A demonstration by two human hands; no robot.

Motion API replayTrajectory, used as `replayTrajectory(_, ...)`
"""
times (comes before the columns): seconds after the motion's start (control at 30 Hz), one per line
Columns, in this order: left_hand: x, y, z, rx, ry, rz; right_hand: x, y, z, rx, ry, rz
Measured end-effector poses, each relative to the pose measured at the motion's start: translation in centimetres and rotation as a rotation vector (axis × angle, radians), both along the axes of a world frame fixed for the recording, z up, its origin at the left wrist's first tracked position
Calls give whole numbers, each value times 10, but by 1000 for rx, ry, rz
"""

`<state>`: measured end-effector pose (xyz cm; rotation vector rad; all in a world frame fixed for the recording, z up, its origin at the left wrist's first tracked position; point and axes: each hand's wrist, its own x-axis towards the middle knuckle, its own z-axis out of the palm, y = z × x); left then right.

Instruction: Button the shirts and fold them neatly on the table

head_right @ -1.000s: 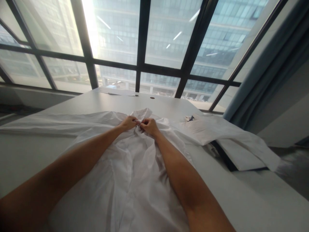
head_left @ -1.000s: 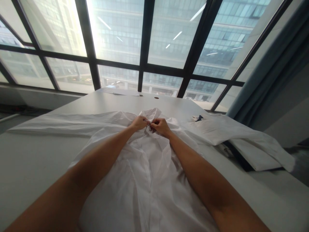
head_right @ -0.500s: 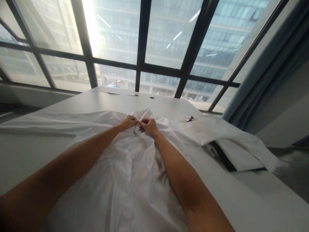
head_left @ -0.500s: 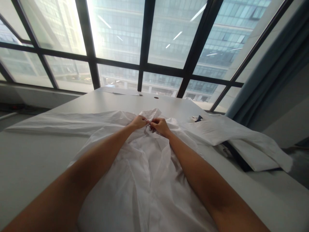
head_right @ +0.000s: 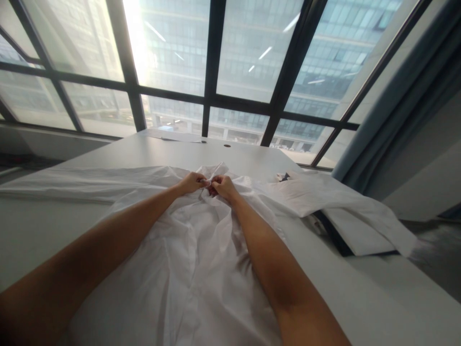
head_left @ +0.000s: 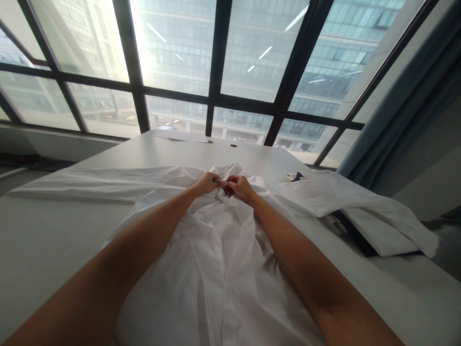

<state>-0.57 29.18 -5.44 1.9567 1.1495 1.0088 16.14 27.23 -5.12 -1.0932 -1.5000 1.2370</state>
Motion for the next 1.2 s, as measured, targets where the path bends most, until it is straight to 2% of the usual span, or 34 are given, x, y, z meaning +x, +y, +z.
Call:
replayTrajectory(0.17,-1,2,-2,28,16,23,3,0,3,19,-26,41)
replayTrajectory(0.4,-2,2,1,37,44,-30,1,2,3,46,-107,12)
replayTrajectory(0.57,0,0,2,39,80,-17,-1,4,-1,245,-312,-86)
replayTrajectory(0.7,1,-1,1,77,125,48,0,7,-4,323,-363,-68)
replayTrajectory(0.97,2,-5,4,217,299,96,1,13,-6,205,-277,-14)
replayTrajectory(1.2,0,-10,12,529,501,69,2,12,-2,72,-152,69)
